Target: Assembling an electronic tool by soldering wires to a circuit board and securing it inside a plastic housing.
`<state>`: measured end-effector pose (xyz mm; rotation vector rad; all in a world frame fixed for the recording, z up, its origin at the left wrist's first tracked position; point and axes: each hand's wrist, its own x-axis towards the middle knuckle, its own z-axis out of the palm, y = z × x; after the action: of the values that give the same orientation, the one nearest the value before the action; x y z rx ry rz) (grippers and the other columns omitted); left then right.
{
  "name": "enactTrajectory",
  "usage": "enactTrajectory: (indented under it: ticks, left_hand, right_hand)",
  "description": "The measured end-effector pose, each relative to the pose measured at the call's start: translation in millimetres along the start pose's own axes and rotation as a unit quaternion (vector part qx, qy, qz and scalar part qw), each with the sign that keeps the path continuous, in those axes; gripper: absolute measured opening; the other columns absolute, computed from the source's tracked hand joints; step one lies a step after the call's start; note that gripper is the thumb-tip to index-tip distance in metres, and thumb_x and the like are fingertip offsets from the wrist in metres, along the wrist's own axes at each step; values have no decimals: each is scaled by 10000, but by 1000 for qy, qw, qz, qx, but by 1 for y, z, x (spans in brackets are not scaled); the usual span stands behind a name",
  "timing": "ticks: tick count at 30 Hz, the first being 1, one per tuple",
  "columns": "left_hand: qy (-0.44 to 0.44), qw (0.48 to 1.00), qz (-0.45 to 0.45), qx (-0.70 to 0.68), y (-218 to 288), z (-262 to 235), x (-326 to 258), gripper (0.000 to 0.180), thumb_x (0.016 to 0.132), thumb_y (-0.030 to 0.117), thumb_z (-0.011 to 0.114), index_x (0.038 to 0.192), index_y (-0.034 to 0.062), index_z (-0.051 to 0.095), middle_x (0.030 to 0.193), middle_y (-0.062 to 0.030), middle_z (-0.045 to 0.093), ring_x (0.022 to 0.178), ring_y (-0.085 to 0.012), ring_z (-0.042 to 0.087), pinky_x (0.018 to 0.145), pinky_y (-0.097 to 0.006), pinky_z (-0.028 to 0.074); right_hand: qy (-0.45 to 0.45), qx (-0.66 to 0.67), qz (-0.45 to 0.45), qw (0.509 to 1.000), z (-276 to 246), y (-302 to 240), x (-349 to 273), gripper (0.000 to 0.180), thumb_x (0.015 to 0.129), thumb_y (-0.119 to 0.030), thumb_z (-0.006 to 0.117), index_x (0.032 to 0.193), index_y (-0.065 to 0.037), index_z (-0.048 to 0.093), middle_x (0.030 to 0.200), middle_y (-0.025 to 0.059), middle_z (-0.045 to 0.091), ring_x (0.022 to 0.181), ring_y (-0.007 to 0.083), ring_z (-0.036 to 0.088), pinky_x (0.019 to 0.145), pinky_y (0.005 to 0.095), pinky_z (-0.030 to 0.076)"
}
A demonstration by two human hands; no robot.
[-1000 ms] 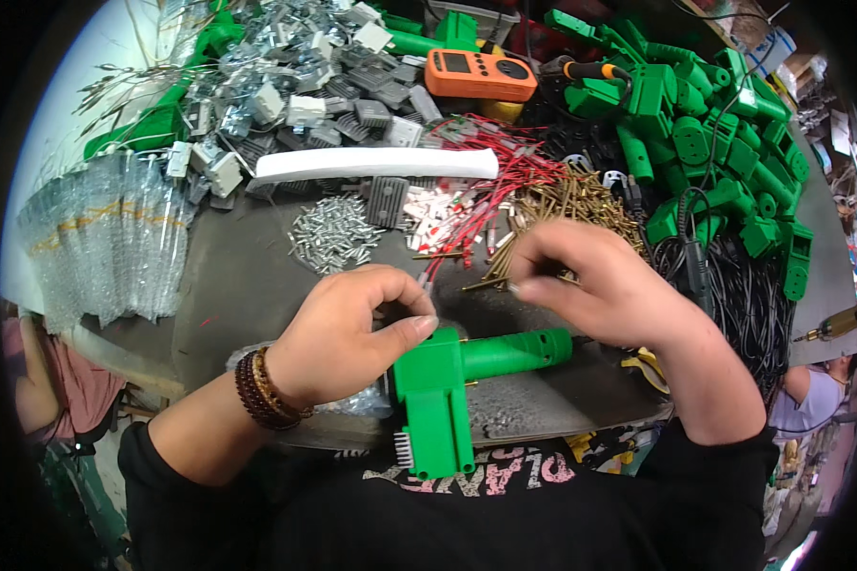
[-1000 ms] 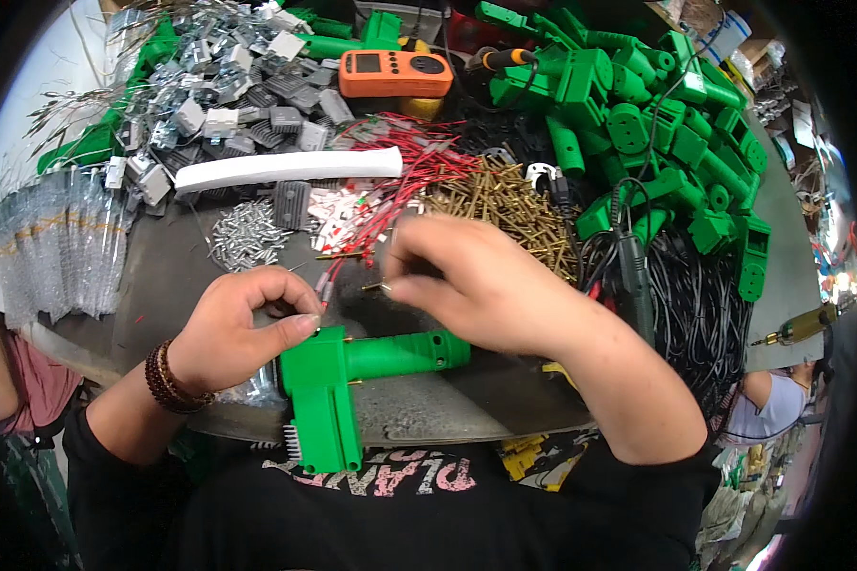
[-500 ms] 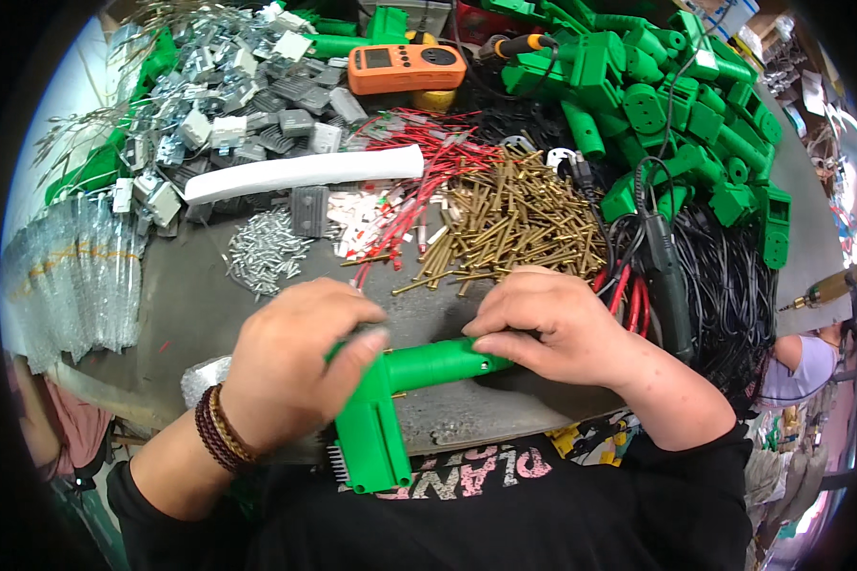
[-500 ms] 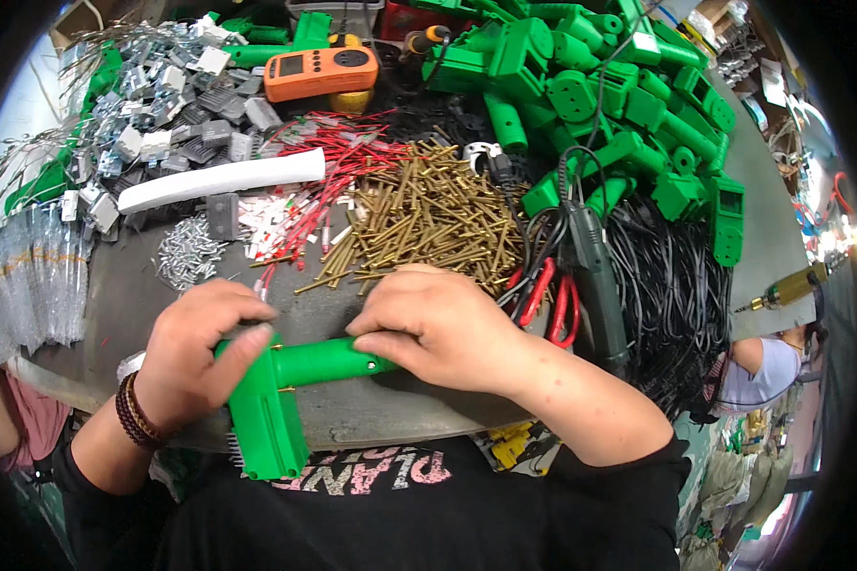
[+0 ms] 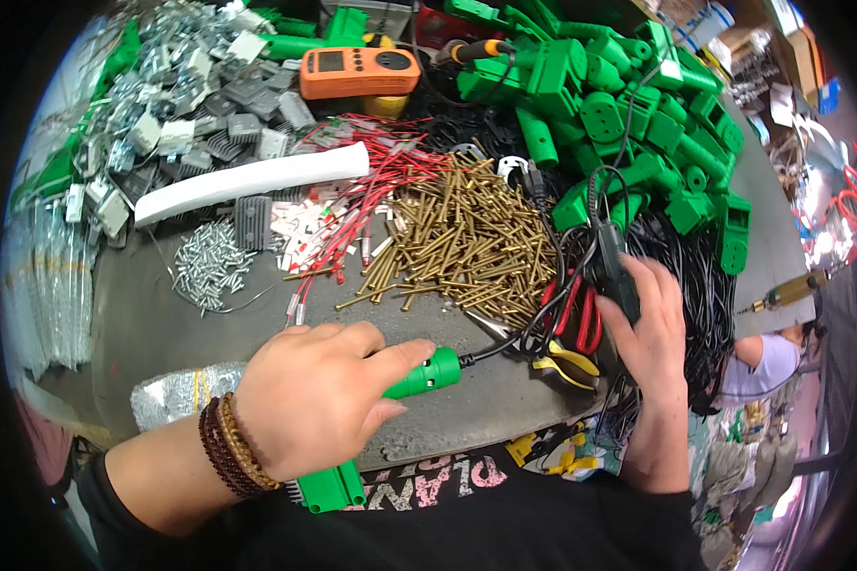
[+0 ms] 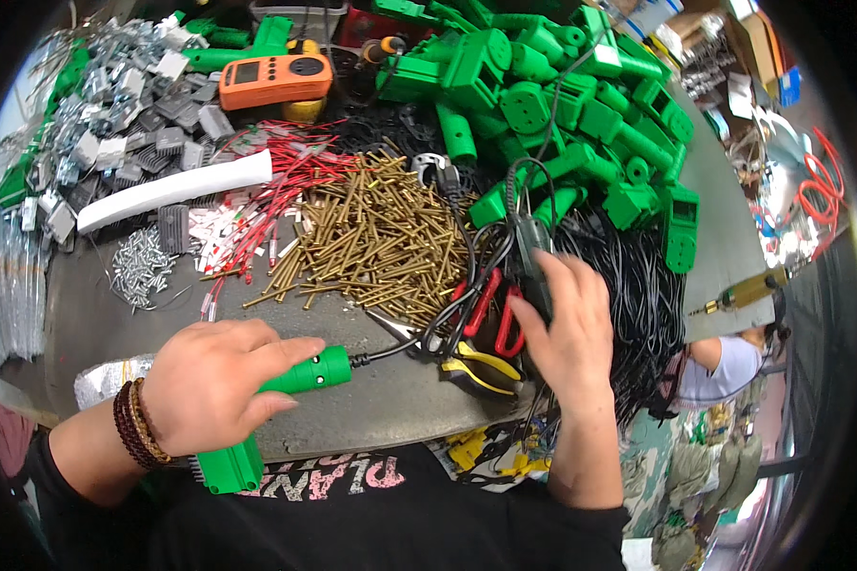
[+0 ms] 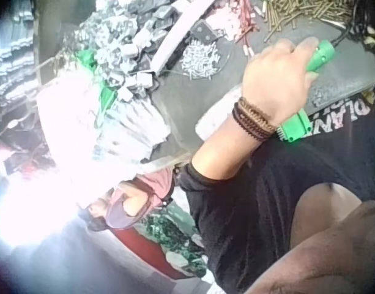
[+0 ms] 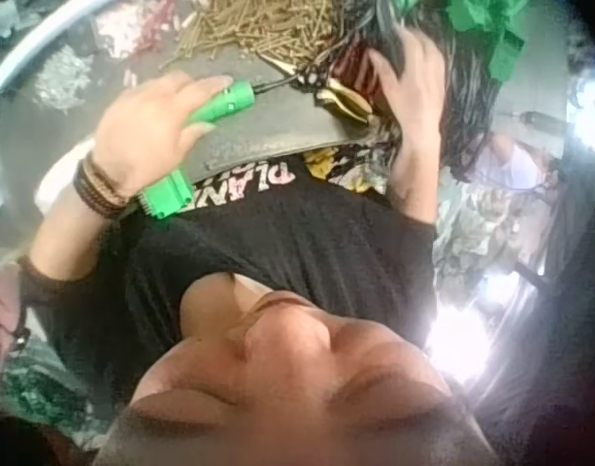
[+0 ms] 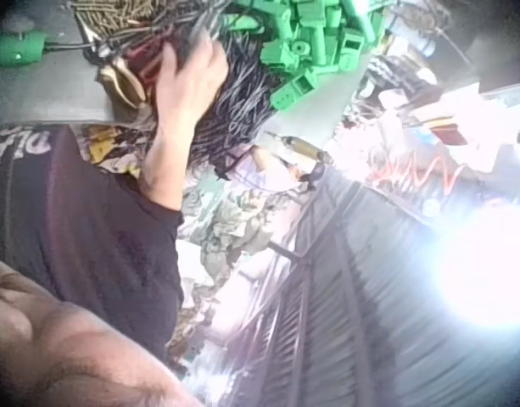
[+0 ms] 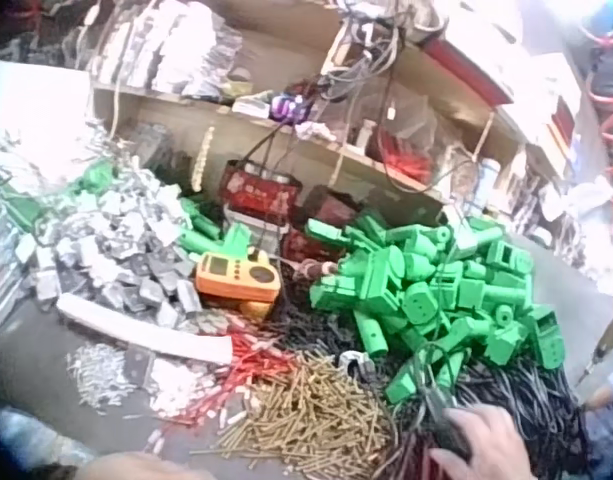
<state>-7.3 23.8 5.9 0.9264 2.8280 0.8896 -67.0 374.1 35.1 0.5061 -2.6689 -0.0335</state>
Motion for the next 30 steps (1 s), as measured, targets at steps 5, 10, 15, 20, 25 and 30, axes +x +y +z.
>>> enactTrajectory:
  ticks: [5, 10, 15, 20, 25, 30]
  left_hand:
    - [-18, 1000, -7, 22, 3, 0, 2, 555, 750, 218, 783, 1276, 169, 613, 926, -69, 634, 845, -290, 657, 740, -407, 530]
    - [-23, 999, -18, 17, 7, 2, -1, 532, 755, 212, 784, 1257, 178, 611, 927, -73, 636, 851, -296, 659, 745, -413, 533]
    - [-11, 1000, -13, 17, 0, 5, -5, 515, 757, 208, 782, 1241, 176, 608, 922, -78, 638, 860, -304, 661, 744, -422, 534]
    - [-21, 999, -15, 36, 5, 3, 0, 494, 762, 224, 778, 1225, 169, 613, 930, -83, 646, 879, -302, 666, 750, -421, 534]
    - [-17, 999, -15, 31, 4, 4, -1, 496, 762, 233, 778, 1225, 165, 616, 916, -83, 648, 879, -303, 667, 749, -416, 534]
    - [7, 999, -29, 23, 6, 6, -2, 489, 768, 244, 775, 1226, 162, 623, 868, -88, 632, 834, -311, 660, 718, -431, 528]
  right_hand:
    - [-33, 125, 164, 978, 28, 32, -33, 756, 751, -113, 827, 1412, -54, 463, 1180, 178, 622, 999, 341, 647, 884, 400, 522]
    - [107, 594, 159, 781, -31, 22, -22, 825, 752, -90, 782, 1468, -26, 378, 964, 49, 576, 837, 159, 592, 779, 296, 496]
    - [-8, 810, -58, 584, -15, -78, 7, 685, 657, -109, 814, 1251, -28, 483, 917, 57, 604, 834, 218, 642, 846, 444, 549]
    - [1, 792, -123, 598, -3, -107, 11, 728, 689, -75, 811, 1293, -87, 406, 824, 45, 620, 710, 206, 639, 682, 391, 529]
    - [-19, 822, -235, 519, -21, -114, 37, 631, 811, -254, 839, 1250, -89, 418, 873, 50, 626, 659, 192, 640, 612, 352, 524]
    - [-55, 832, -103, 543, -18, -135, 34, 663, 747, -246, 881, 1202, -74, 429, 784, 68, 630, 634, 224, 642, 608, 382, 527]
